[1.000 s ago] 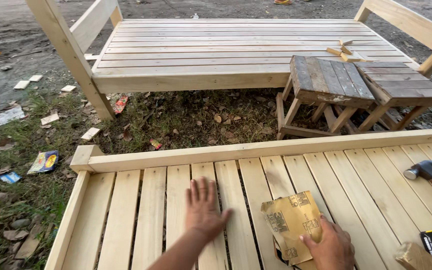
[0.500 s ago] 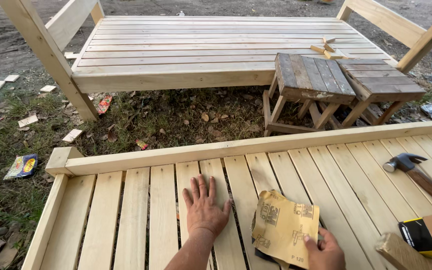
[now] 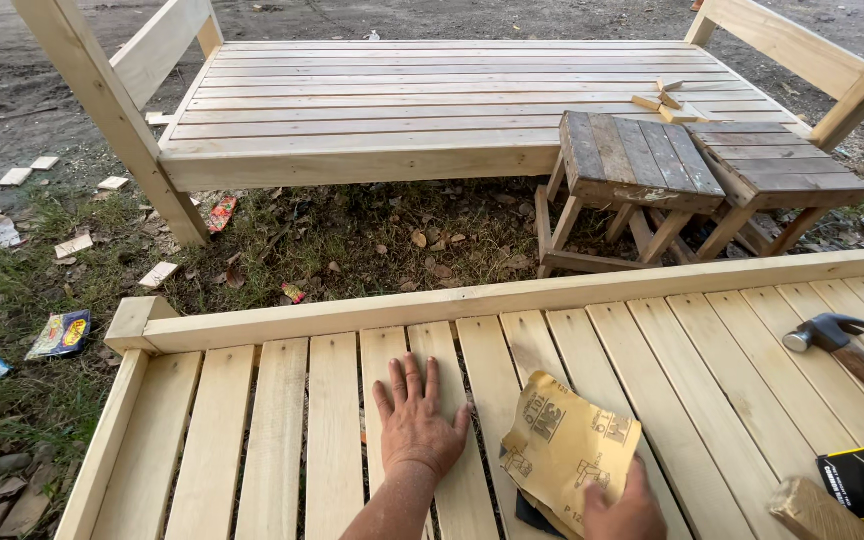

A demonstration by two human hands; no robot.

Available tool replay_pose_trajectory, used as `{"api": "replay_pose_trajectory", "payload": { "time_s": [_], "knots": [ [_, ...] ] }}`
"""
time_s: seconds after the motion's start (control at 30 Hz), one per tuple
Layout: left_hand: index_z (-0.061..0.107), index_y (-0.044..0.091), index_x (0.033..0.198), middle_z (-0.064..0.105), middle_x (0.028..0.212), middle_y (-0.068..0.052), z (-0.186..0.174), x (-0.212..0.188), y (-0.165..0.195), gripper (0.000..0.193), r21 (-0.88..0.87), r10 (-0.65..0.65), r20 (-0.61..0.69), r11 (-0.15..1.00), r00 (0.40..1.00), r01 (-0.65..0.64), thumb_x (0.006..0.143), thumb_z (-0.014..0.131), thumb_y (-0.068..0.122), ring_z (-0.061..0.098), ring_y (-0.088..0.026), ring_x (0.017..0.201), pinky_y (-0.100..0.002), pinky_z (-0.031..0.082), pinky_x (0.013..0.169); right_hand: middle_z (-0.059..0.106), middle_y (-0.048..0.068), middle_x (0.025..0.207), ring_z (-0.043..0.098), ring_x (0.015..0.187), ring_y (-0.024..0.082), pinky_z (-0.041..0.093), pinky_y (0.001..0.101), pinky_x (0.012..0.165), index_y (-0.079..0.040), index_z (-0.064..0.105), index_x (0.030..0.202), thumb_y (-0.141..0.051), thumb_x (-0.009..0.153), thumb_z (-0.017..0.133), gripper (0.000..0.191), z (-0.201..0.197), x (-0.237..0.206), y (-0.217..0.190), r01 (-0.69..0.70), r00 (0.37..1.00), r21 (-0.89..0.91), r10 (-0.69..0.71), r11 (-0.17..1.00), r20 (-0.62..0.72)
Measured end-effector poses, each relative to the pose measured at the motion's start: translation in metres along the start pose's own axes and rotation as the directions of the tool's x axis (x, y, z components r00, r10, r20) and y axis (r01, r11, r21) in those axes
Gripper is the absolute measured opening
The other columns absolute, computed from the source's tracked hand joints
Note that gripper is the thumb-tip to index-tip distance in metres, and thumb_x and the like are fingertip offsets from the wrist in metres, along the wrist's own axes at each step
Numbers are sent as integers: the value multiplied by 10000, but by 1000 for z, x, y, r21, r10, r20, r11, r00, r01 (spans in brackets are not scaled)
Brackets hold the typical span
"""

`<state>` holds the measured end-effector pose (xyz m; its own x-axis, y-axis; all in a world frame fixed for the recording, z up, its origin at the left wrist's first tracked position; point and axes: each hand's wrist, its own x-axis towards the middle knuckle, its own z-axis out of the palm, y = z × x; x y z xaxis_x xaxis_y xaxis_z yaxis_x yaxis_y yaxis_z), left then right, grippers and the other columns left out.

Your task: The person sands the slats and rails of a wooden bench frame with sandpaper, rubbing the paper back and forth across the wood surface while steadying the frame with the other hand. They swap to a fresh sheet of sandpaper from a box and continue sanding different sections of the bench.

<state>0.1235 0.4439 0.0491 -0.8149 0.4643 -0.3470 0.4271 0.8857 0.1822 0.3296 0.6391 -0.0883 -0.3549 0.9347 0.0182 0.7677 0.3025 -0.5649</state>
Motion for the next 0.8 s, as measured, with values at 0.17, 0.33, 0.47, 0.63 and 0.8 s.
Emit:
{"api": "replay_pose_trajectory", "payload": {
  "time_s": [0.17, 0.33, 0.47, 0.63, 0.8],
  "knots": [
    [-9, 179, 1654, -96, 1728, -134, 0, 0, -1, 854, -11, 4, -16, 1000, 1000, -4, 1005, 306, 636, -137, -304, 1584, -522, -74, 1259, 213, 181, 1660, 235, 1540, 337, 239, 553, 1235, -36, 358, 1537, -746, 550, 762, 1282, -32, -58, -86, 180, 968, -470, -241, 864, -73],
    [-28, 174, 1653, -107, 1727, -141, -3, 0, -4, 855, -11, 13, -3, 1000, 1000, -13, 1006, 292, 632, -143, -310, 1581, -520, -80, 1257, 119, 152, 1705, 172, 1535, 367, 150, 524, 1193, -156, 248, 1647, -709, 684, 719, 1206, -14, -65, -128, 263, 962, -591, -162, 763, 219],
    [-49, 166, 1652, -123, 1726, -147, -6, 0, -6, 848, 0, 18, 18, 1000, 1000, -18, 1013, 262, 629, -158, -315, 1579, -524, -88, 1256, 230, 76, 1663, 251, 1528, 318, 201, 525, 1225, -284, 417, 1562, -641, 820, 607, 845, 19, -53, -108, 195, 973, -556, -89, 808, 213],
    [-59, 162, 1650, -129, 1723, -147, -3, 3, -6, 843, 0, 23, 24, 1000, 999, -23, 1016, 251, 624, -168, -313, 1578, -527, -89, 1254, 617, 50, 1463, 549, 1345, 290, 421, 475, 1182, -207, 756, 1249, -499, 1007, 505, 455, 55, -13, -38, 129, 992, -293, -128, 948, 22],
    [-39, 145, 1634, -107, 1718, -121, 11, 1, -7, 839, -64, 178, -43, 981, 983, -181, 1024, 361, 559, -129, -283, 1573, -539, -59, 1248, 741, 247, 1228, 695, 1169, 419, 538, 504, 991, 29, 735, 1258, -452, 1103, 525, 547, 44, 30, 31, -116, 984, 487, 166, 866, -60]
  ]
}}
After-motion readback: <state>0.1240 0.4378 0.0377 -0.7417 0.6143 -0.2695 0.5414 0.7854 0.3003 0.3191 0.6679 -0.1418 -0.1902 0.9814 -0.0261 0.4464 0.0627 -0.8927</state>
